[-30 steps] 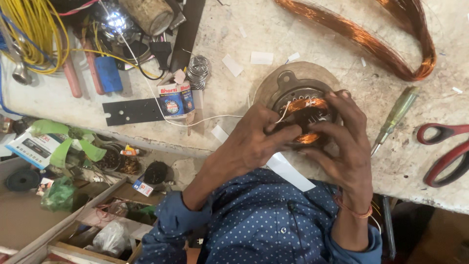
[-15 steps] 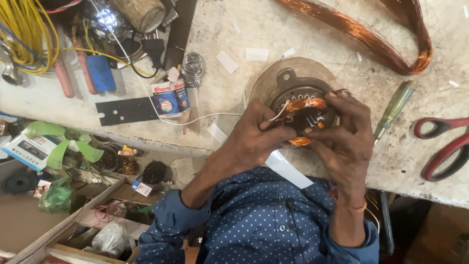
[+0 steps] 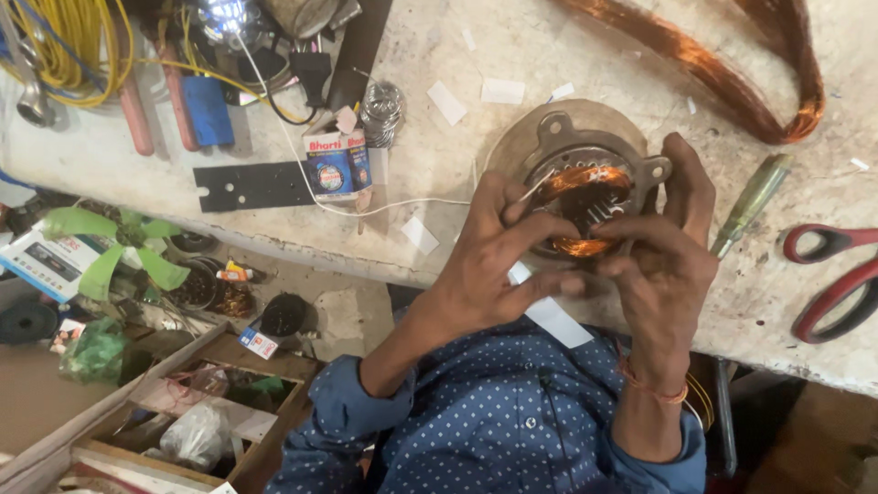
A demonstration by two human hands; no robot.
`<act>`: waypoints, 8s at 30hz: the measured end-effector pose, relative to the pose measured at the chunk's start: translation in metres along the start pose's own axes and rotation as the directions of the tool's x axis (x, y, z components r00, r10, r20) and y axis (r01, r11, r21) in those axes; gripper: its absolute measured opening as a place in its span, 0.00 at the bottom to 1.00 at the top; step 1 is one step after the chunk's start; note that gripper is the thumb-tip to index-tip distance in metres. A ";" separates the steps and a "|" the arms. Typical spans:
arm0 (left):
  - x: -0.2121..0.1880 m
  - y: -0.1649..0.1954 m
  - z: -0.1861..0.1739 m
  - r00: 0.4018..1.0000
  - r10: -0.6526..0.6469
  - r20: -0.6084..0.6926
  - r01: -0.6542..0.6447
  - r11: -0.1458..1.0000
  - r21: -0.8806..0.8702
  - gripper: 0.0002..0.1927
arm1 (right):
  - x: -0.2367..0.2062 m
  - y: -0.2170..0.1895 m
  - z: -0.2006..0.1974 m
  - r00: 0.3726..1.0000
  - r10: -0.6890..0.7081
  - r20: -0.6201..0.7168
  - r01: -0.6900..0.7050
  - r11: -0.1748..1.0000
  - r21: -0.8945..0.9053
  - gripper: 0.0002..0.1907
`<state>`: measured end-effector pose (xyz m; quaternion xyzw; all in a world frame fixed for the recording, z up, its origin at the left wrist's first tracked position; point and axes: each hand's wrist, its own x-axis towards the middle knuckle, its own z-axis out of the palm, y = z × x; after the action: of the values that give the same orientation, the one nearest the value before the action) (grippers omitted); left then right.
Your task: The person winds copper wire around a motor stator core, secures the winding with white tape, and trims excess tape with scissors. The person then wraps the stator with a roll of white insulating tape.
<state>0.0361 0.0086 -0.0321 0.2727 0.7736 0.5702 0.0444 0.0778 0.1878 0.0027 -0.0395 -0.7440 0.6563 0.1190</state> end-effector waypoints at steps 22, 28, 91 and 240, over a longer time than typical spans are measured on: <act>-0.005 -0.028 0.020 0.966 0.244 -0.082 -0.235 0.967 0.103 0.11 | -0.002 0.030 -0.021 0.986 -0.067 0.151 0.097 0.975 -0.200 0.13; -0.002 -0.019 0.012 0.965 0.261 0.000 -0.255 0.942 0.218 0.11 | -0.003 0.041 -0.022 0.980 -0.151 0.129 0.169 0.975 -0.144 0.11; 0.053 0.053 -0.027 0.924 0.146 0.352 -0.304 0.842 0.447 0.12 | -0.031 -0.009 -0.018 0.966 -0.189 -0.175 0.058 0.822 -0.567 0.04; -0.017 0.047 0.006 0.998 -0.056 0.036 0.060 0.990 -0.128 0.12 | -0.055 0.004 -0.019 0.915 -0.373 0.155 0.389 0.713 -0.583 0.10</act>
<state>0.0697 0.0150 0.0040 0.2559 0.7421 0.6127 0.0912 0.1347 0.1951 -0.0059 0.0874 -0.9068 0.3469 0.2231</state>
